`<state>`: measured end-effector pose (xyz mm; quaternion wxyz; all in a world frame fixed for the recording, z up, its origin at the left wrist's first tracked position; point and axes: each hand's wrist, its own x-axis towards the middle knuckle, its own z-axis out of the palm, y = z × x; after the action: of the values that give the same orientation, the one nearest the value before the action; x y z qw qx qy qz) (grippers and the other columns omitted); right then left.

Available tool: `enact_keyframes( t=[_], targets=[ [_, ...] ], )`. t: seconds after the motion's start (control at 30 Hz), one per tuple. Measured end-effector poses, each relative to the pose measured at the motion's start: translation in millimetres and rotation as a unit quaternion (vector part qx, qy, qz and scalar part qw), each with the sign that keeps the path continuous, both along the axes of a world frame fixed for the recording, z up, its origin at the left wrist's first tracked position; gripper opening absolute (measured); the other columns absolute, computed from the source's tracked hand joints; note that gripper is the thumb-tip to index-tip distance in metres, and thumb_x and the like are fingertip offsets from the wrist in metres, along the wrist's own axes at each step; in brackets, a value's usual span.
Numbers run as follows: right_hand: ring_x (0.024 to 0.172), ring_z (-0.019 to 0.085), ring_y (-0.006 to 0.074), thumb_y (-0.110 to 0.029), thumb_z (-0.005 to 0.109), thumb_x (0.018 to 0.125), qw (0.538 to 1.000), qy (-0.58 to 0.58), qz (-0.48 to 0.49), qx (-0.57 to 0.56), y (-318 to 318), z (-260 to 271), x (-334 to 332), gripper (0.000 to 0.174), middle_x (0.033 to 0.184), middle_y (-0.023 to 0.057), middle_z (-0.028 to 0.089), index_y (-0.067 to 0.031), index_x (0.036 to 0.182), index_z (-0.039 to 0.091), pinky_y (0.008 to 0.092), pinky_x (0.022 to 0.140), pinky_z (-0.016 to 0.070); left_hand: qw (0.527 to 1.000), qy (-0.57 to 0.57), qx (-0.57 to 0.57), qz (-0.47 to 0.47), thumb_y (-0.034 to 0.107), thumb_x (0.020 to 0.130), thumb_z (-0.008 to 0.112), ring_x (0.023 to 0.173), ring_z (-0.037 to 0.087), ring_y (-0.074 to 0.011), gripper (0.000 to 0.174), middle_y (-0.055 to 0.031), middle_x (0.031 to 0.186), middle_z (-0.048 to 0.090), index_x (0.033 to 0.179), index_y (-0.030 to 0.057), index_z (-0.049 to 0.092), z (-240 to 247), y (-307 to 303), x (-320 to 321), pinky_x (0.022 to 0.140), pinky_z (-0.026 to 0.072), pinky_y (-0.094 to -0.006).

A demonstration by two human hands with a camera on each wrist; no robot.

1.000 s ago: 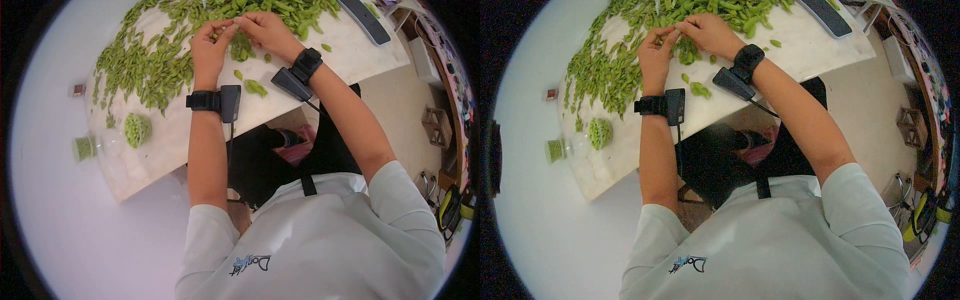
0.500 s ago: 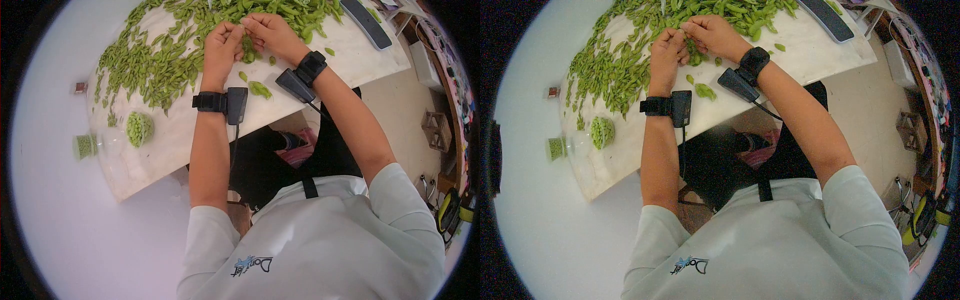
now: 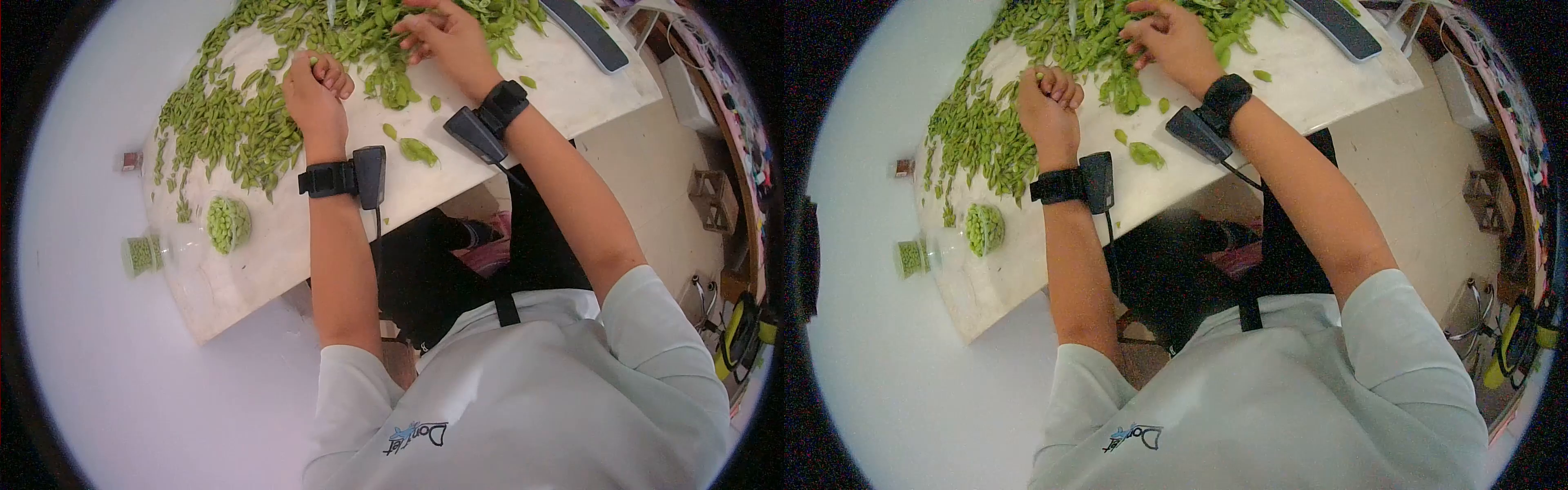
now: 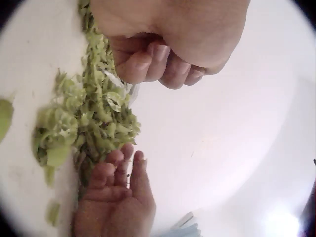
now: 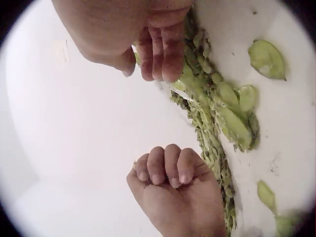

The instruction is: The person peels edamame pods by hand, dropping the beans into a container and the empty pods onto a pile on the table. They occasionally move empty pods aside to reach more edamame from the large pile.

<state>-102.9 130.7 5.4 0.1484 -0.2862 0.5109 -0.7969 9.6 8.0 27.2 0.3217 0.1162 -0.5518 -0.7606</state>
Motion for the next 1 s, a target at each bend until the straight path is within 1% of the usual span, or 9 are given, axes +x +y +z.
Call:
enact_keyframes(
  t=[0.1, 0.2, 0.3, 0.4, 0.5, 0.57, 0.67, 0.87, 1.0],
  targets=[
    [0.053, 0.051, 0.0094, -0.022, 0.048, 0.094, 0.997, -0.034, 0.049, 0.058, 13, 16, 6, 0.027, 0.066, 0.0028, 0.057, 0.0005, 0.084, 0.058, 0.0238, 0.048, 0.0426, 0.999, 0.034, 0.008, 0.027, 0.029, 0.094, 0.038, 0.049, 0.025, -0.0106, 0.033, 0.0003, 0.058, 0.029, 0.069, 0.0088, 0.036, 18, -1, 17, 0.046, 0.0242, -0.0257],
    [0.057, 0.049, 0.0052, -0.024, 0.051, 0.093, 0.992, 0.035, 0.059, 0.104, 6, -3, 0, 0.024, 0.069, -0.0008, 0.056, -0.0066, 0.107, 0.058, 0.0200, 0.050, 0.0403, 0.997, 0.010, -0.015, 0.074, 0.027, 0.094, 0.042, 0.050, 0.028, -0.0096, 0.028, 0.0006, 0.060, 0.032, 0.077, 0.0053, 0.045, 37, -6, 53, 0.047, 0.0260, -0.0253],
    [0.056, 0.045, 0.0041, -0.025, 0.051, 0.093, 0.990, 0.015, 0.047, 0.131, 6, -4, -1, 0.024, 0.067, -0.0027, 0.053, -0.0072, 0.107, 0.058, 0.0192, 0.050, 0.0377, 0.987, -0.029, -0.079, 0.137, 0.019, 0.092, 0.047, 0.051, 0.032, -0.0084, 0.018, 0.0000, 0.065, 0.039, 0.091, 0.0022, 0.051, 52, -23, 104, 0.050, 0.0320, -0.0253],
    [0.053, 0.045, 0.0049, -0.024, 0.054, 0.091, 0.991, 0.005, 0.064, 0.116, 2, -9, -3, 0.024, 0.065, -0.0015, 0.054, -0.0054, 0.105, 0.058, 0.0193, 0.047, 0.0367, 0.959, -0.102, -0.126, 0.233, 0.015, 0.091, 0.048, 0.053, 0.035, -0.0067, 0.014, -0.0027, 0.068, 0.047, 0.085, 0.0021, 0.051, 50, -58, 155, 0.050, 0.0341, -0.0233],
    [0.052, 0.045, 0.0051, -0.024, 0.056, 0.090, 0.991, -0.005, 0.071, 0.116, 1, -12, -4, 0.025, 0.065, -0.0009, 0.054, -0.0044, 0.103, 0.059, 0.0197, 0.046, 0.0361, 0.886, -0.235, -0.253, 0.310, 0.011, 0.089, 0.048, 0.061, 0.046, -0.0099, 0.014, -0.0038, 0.074, 0.054, 0.092, 0.0010, 0.057, 38, -91, 202, 0.055, 0.0399, -0.0259],
    [0.051, 0.045, 0.0049, -0.025, 0.056, 0.090, 0.989, 0.005, 0.067, 0.128, 2, -8, -1, 0.025, 0.064, -0.0012, 0.053, -0.0040, 0.102, 0.060, 0.0202, 0.046, 0.0358, 0.792, -0.312, -0.390, 0.351, 0.007, 0.087, 0.046, 0.071, 0.056, -0.0159, 0.018, -0.0081, 0.084, 0.062, 0.097, 0.0009, 0.060, 26, -102, 223, 0.066, 0.0449, -0.0304],
    [0.053, 0.042, 0.0032, -0.025, 0.051, 0.092, 0.986, 0.007, 0.068, 0.155, 2, -8, 0, 0.024, 0.065, -0.0045, 0.050, -0.0064, 0.105, 0.059, 0.0183, 0.049, 0.0354, 0.746, -0.359, -0.465, 0.313, 0.004, 0.084, 0.046, 0.079, 0.060, -0.0235, 0.023, -0.0142, 0.094, 0.064, 0.101, 0.0043, 0.062, 21, -102, 234, 0.072, 0.0456, -0.0334],
    [0.051, 0.043, 0.0057, -0.023, 0.050, 0.093, 0.989, -0.011, 0.087, 0.122, 6, -10, -4, 0.024, 0.063, -0.0026, 0.050, -0.0046, 0.105, 0.059, 0.0199, 0.047, 0.0349, 0.629, -0.468, -0.551, 0.285, 0.005, 0.079, 0.050, 0.091, 0.058, -0.0303, 0.033, -0.0139, 0.104, 0.062, 0.108, 0.0133, 0.063, 27, -90, 234, 0.081, 0.0453, -0.0382],
    [0.049, 0.042, 0.0060, -0.022, 0.050, 0.093, 0.991, -0.018, 0.075, 0.109, 9, -8, -5, 0.023, 0.063, -0.0016, 0.050, -0.0033, 0.104, 0.058, 0.0207, 0.045, 0.0350, 0.658, -0.388, -0.572, 0.299, 0.009, 0.080, 0.055, 0.098, 0.058, -0.0273, 0.032, -0.0122, 0.110, 0.059, 0.110, 0.0149, 0.062, 45, -90, 220, 0.085, 0.0455, -0.0366]
  ],
)
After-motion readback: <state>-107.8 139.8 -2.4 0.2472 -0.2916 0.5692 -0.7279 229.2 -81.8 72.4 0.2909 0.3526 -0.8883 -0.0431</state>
